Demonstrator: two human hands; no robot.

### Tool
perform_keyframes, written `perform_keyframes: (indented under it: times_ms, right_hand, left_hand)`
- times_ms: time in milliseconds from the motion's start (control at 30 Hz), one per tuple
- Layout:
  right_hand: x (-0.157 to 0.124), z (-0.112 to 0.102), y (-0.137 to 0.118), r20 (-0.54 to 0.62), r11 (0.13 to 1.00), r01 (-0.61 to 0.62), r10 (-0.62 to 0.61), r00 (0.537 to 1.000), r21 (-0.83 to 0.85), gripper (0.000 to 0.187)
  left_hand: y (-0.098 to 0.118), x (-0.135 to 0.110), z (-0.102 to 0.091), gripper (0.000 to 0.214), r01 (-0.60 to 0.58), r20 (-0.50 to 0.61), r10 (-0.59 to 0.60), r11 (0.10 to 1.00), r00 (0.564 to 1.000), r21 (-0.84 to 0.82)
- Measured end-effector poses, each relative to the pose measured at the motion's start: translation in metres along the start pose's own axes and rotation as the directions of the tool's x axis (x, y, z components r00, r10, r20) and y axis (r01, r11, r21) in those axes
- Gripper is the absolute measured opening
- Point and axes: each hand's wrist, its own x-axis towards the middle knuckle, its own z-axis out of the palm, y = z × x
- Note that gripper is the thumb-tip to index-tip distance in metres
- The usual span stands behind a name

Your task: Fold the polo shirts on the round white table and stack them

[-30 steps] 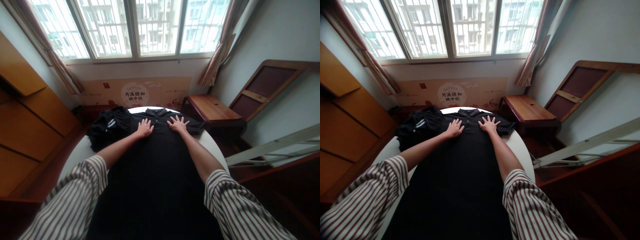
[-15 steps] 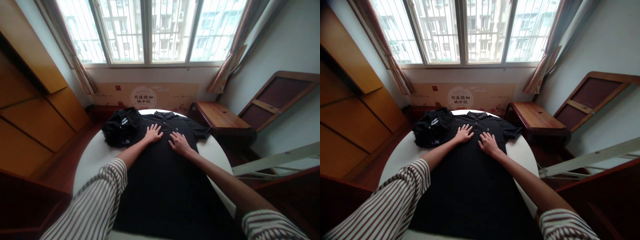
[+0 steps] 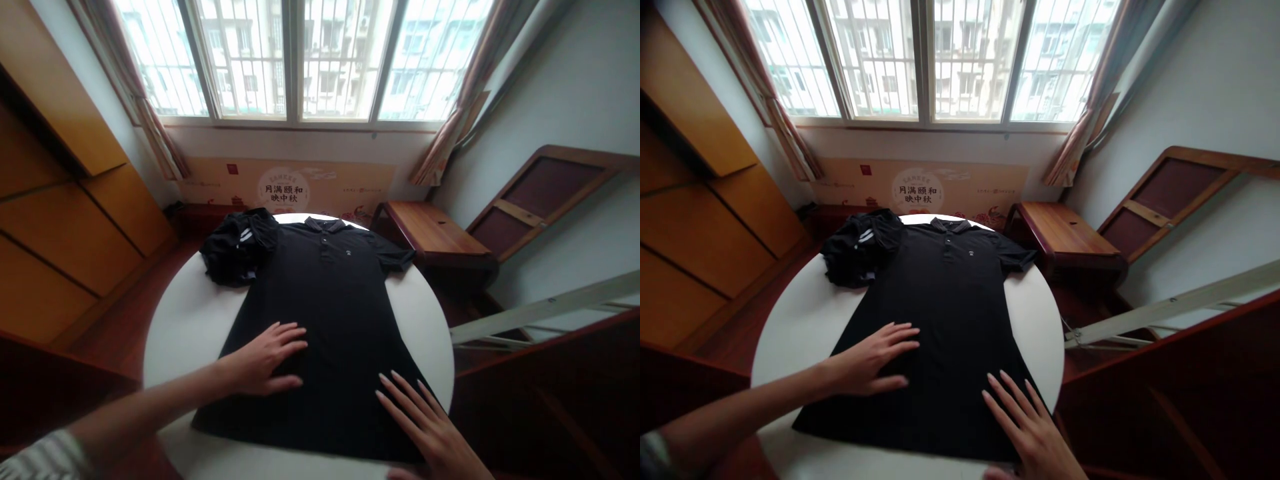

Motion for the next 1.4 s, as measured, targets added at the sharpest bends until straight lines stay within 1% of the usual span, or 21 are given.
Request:
perform_keyframes:
  times_ms: [67, 100, 167, 233, 267, 367, 467, 533, 600, 667, 700, 767, 833, 867, 967, 1033, 1100, 1167, 1233, 1300, 1400]
  right_hand:
    - [-0.021, 0.006, 0.004, -0.178, 0.991, 0.083, -0.102, 0.979, -0.107, 0.079]
    - [-0.027, 0.006, 0.005, -0.249, 0.978, 0.123, -0.162, 0.955, -0.166, 0.071]
    - [-0.032, 0.003, 0.003, -0.316, 0.947, 0.187, -0.267, 0.910, -0.261, 0.055]
    - [-0.029, -0.005, -0.001, -0.320, 0.930, 0.219, -0.312, 0.895, -0.294, 0.043]
    - [-0.027, -0.010, -0.004, -0.315, 0.929, 0.230, -0.319, 0.894, -0.289, 0.039]
    - [-0.016, -0.020, -0.014, -0.311, 0.945, 0.225, -0.294, 0.904, -0.239, 0.029]
    - [-0.008, -0.026, -0.021, -0.306, 0.953, 0.216, -0.275, 0.912, -0.211, 0.023]
    - [-0.005, -0.029, -0.022, -0.310, 0.953, 0.233, -0.286, 0.907, -0.195, 0.024]
    - [-0.003, -0.032, -0.022, -0.331, 0.957, 0.244, -0.285, 0.900, -0.160, 0.027]
    - [-0.001, -0.033, -0.022, -0.386, 0.973, 0.202, -0.230, 0.893, -0.112, 0.027]
    - [0.000, -0.033, -0.022, -0.432, 0.984, 0.156, -0.178, 0.884, -0.085, 0.026]
    - [0.004, -0.033, -0.023, -0.535, 0.997, 0.065, -0.078, 0.841, -0.043, 0.021]
    - [0.009, -0.031, -0.023, -0.603, 0.999, 0.040, -0.054, 0.796, -0.038, 0.018]
    - [0.011, -0.030, -0.023, -0.609, 0.997, 0.055, -0.077, 0.789, -0.055, 0.018]
    - [0.013, -0.027, -0.021, -0.540, 0.981, 0.140, -0.192, 0.820, -0.136, 0.015]
    - [0.008, -0.023, -0.017, -0.479, 0.975, 0.138, -0.205, 0.854, -0.173, 0.017]
    - [-0.001, -0.018, -0.014, -0.452, 0.983, 0.052, -0.127, 0.883, -0.175, 0.022]
    - [-0.009, -0.012, -0.010, -0.444, 0.984, -0.068, -0.013, 0.896, -0.167, 0.030]
    - [-0.014, -0.008, -0.008, -0.457, 0.970, -0.151, 0.048, 0.888, -0.191, 0.036]
    - [-0.016, -0.007, -0.006, -0.488, 0.952, -0.208, 0.074, 0.870, -0.226, 0.038]
    - [-0.017, -0.017, -0.006, -0.537, 0.947, -0.232, 0.079, 0.840, -0.223, 0.037]
  left_hand:
    - [0.019, -0.048, 0.000, 0.084, -0.015, 0.056, 0.015, 1.000, 0.998, -0.003]
    - [0.025, -0.067, 0.000, 0.081, -0.024, 0.062, 0.023, 1.000, 0.998, 0.013]
    - [0.031, -0.092, 0.003, 0.060, -0.045, 0.027, 0.043, 0.996, 0.999, 0.075]
    - [0.034, -0.105, 0.006, 0.039, -0.062, -0.042, 0.068, 0.987, 0.997, 0.148]
    - [0.034, -0.109, 0.007, 0.034, -0.068, -0.075, 0.083, 0.982, 0.994, 0.178]
    - [0.039, -0.114, 0.005, 0.030, -0.065, -0.133, 0.098, 0.970, 0.986, 0.233]
    - [0.045, -0.115, 0.002, 0.027, -0.021, -0.143, 0.056, 0.972, 0.988, 0.233]
    - [0.047, -0.114, 0.003, 0.024, -0.017, -0.168, 0.056, 0.973, 0.984, 0.229]
    - [0.047, -0.113, 0.006, 0.024, -0.044, -0.194, 0.091, 0.972, 0.977, 0.232]
    - [0.046, -0.110, 0.010, 0.028, -0.053, -0.211, 0.100, 0.975, 0.972, 0.217]
    - [0.046, -0.109, 0.012, 0.030, -0.035, -0.214, 0.078, 0.980, 0.974, 0.198]
    - [0.045, -0.105, 0.013, 0.035, 0.042, -0.233, -0.005, 0.987, 0.972, 0.154]
    - [0.043, -0.101, 0.012, 0.039, 0.119, -0.276, -0.081, 0.985, 0.958, 0.122]
    - [0.042, -0.101, 0.011, 0.040, 0.143, -0.304, -0.101, 0.983, 0.947, 0.118]
    - [0.035, -0.104, 0.010, 0.041, 0.169, -0.402, -0.094, 0.973, 0.911, 0.156]
    - [0.030, -0.110, 0.010, 0.044, 0.173, -0.429, -0.080, 0.968, 0.900, 0.183]
    - [0.025, -0.118, 0.012, 0.043, 0.179, -0.434, -0.083, 0.967, 0.897, 0.183]
    - [0.024, -0.124, 0.013, 0.038, 0.189, -0.439, -0.095, 0.966, 0.894, 0.178]
    - [0.025, -0.129, 0.013, 0.032, 0.179, -0.434, -0.083, 0.966, 0.897, 0.186]
    - [0.026, -0.132, 0.011, 0.028, 0.135, -0.409, -0.046, 0.972, 0.911, 0.191]
    - [0.025, -0.141, 0.006, 0.024, 0.084, -0.372, -0.010, 0.979, 0.928, 0.185]
